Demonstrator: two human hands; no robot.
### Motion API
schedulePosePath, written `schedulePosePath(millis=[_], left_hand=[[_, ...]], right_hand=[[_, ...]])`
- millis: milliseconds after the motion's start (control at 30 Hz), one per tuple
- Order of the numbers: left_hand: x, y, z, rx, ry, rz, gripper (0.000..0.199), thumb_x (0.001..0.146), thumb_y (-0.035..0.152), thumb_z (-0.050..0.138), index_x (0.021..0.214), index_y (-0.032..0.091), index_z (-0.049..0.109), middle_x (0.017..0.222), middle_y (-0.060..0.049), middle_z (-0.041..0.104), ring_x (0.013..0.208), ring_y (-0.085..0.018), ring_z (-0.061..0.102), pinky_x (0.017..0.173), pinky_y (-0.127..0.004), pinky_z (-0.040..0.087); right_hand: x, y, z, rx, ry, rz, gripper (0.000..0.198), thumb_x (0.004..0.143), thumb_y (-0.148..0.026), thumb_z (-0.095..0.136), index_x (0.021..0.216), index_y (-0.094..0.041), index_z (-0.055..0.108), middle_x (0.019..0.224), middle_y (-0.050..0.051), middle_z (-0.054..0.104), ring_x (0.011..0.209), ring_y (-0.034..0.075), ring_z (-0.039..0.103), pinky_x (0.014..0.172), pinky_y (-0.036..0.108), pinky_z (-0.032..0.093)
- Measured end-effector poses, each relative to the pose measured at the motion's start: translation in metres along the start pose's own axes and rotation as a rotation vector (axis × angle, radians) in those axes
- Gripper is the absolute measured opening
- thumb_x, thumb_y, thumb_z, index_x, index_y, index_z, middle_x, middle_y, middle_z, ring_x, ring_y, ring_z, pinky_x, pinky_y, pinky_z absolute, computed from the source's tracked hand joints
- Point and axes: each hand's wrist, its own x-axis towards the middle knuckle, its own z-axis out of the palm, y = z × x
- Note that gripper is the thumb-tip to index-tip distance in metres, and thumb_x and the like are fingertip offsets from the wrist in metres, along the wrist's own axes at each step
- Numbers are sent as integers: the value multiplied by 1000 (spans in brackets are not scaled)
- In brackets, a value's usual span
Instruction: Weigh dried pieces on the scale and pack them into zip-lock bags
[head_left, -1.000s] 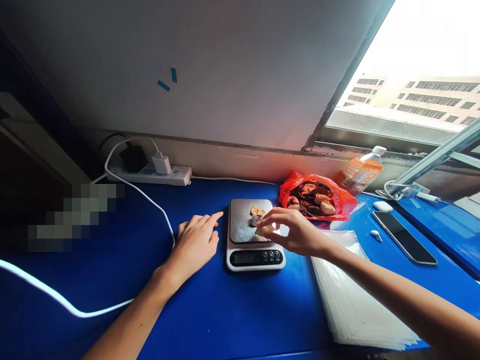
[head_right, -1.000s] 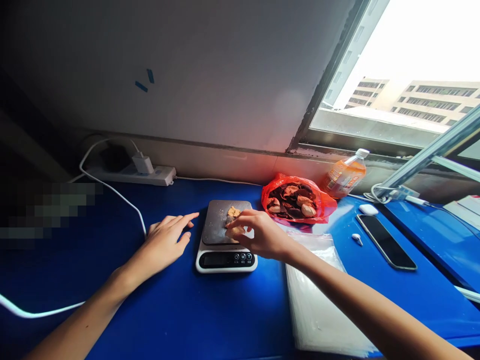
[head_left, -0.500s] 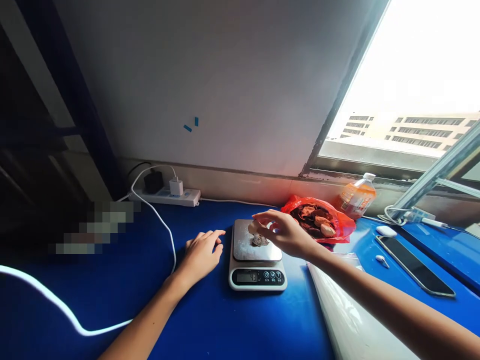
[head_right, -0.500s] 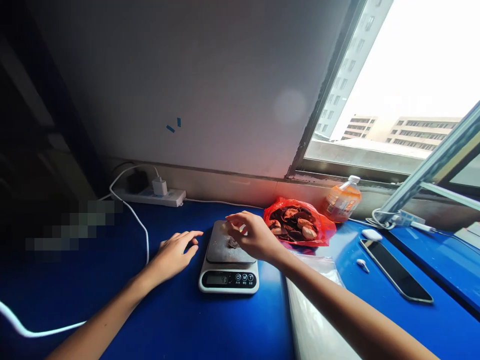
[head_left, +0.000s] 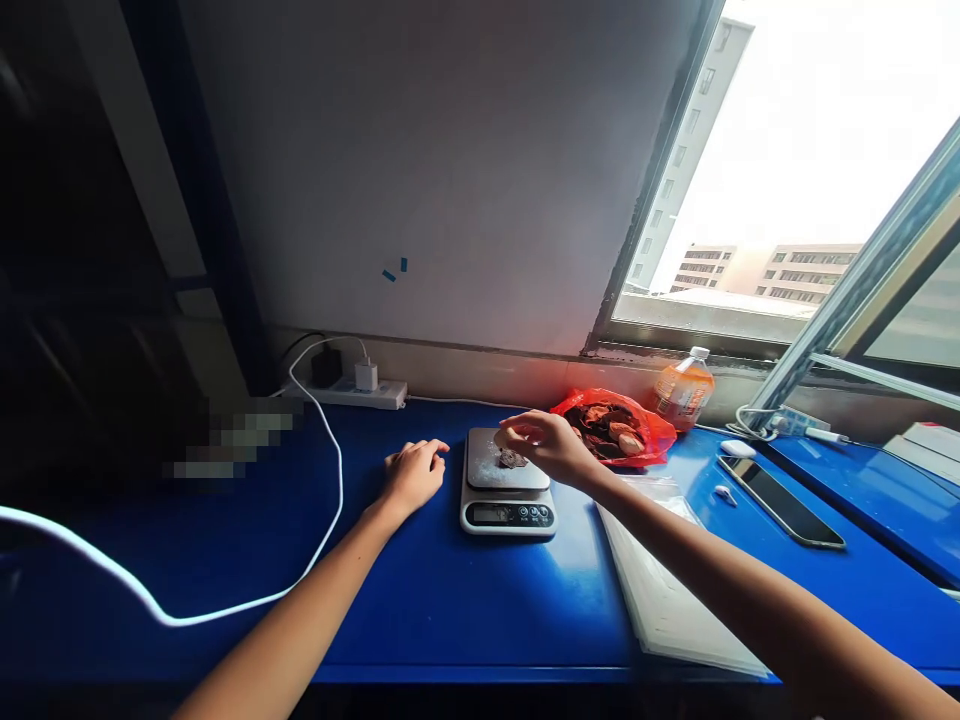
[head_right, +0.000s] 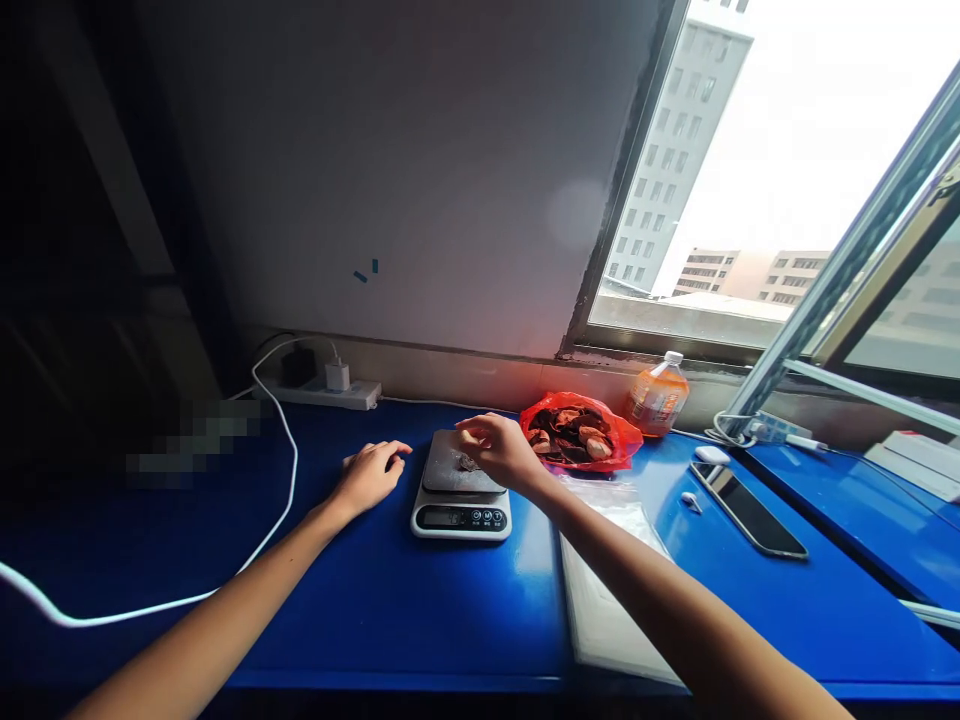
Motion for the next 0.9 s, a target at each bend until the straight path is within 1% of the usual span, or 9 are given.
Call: schedulePosePath(millis=[67, 167, 267, 367, 500, 667, 733, 800, 900], left_hand=[[-1, 0, 1, 6, 10, -10, 29, 84, 18, 43, 100, 26, 67, 106, -2, 70, 104, -24, 60, 83, -38, 44], [-2, 0, 1, 21, 13, -24, 31, 85, 19, 41, 103, 25, 66, 109, -2, 69, 106, -24, 59, 83, -37, 44], [-3, -1, 3, 28, 3, -30, 32, 86, 21, 40, 106, 26, 64, 109, -2, 69, 106, -25, 58, 84, -38, 43], [-2, 1, 5, 22, -19, -19, 31, 85, 22, 41, 102, 26, 66, 108, -2, 69, 106, -25, 58, 85, -39, 42], [-3, 3, 4, 1, -15, -14, 30, 85, 23, 41, 101, 26, 66, 106, -2, 69, 106, -25, 57, 85, -39, 42], [-4, 3, 2, -15, -33, -14, 29, 85, 23, 41, 99, 27, 66, 107, -2, 69, 107, -24, 57, 86, -38, 41], [-4, 3, 2, -13, -27, -30, 29, 85, 24, 41, 101, 27, 66, 106, -2, 69, 106, -25, 57, 86, -38, 41], [-4, 2, 1, -14, -29, -36, 29, 85, 24, 42, 101, 27, 66, 105, -2, 69, 106, -25, 58, 85, -38, 42], [-4, 2, 2, -11, -31, -41, 28, 85, 25, 43, 101, 27, 66, 105, -2, 69, 106, -25, 58, 85, -38, 42]], right_hand=[[6, 3, 5, 11, -12, -6, 25, 77, -23, 65, 99, -13, 72, 98, 11, 72, 82, 18, 68, 73, 28, 54], [16, 9, 12, 35, -25, -28, 21, 74, -19, 67, 94, -15, 74, 100, 10, 72, 86, 19, 69, 76, 28, 54], [25, 16, 17, 90, -51, -7, 23, 73, -20, 68, 94, -15, 74, 98, 9, 73, 88, 20, 69, 73, 25, 54], [33, 18, 19, 83, -97, 34, 28, 71, -23, 70, 97, -13, 74, 92, 10, 74, 84, 21, 69, 67, 25, 52], [38, 15, 21, 92, -123, 28, 27, 70, -24, 70, 94, -11, 75, 85, 9, 74, 77, 20, 68, 63, 24, 51], [39, 17, 21, 133, -125, 70, 29, 70, -22, 69, 95, -10, 74, 85, 8, 73, 75, 17, 67, 60, 22, 49], [39, 19, 20, 111, -122, 75, 31, 70, -23, 70, 97, -10, 73, 87, 8, 73, 75, 17, 67, 60, 22, 49], [40, 22, 18, 41, -103, 71, 30, 72, -24, 69, 99, -11, 73, 89, 9, 73, 77, 17, 68, 61, 22, 49], [42, 27, 17, -96, -112, 20, 25, 78, -22, 64, 99, -12, 72, 93, 10, 73, 82, 18, 68, 67, 23, 49]])
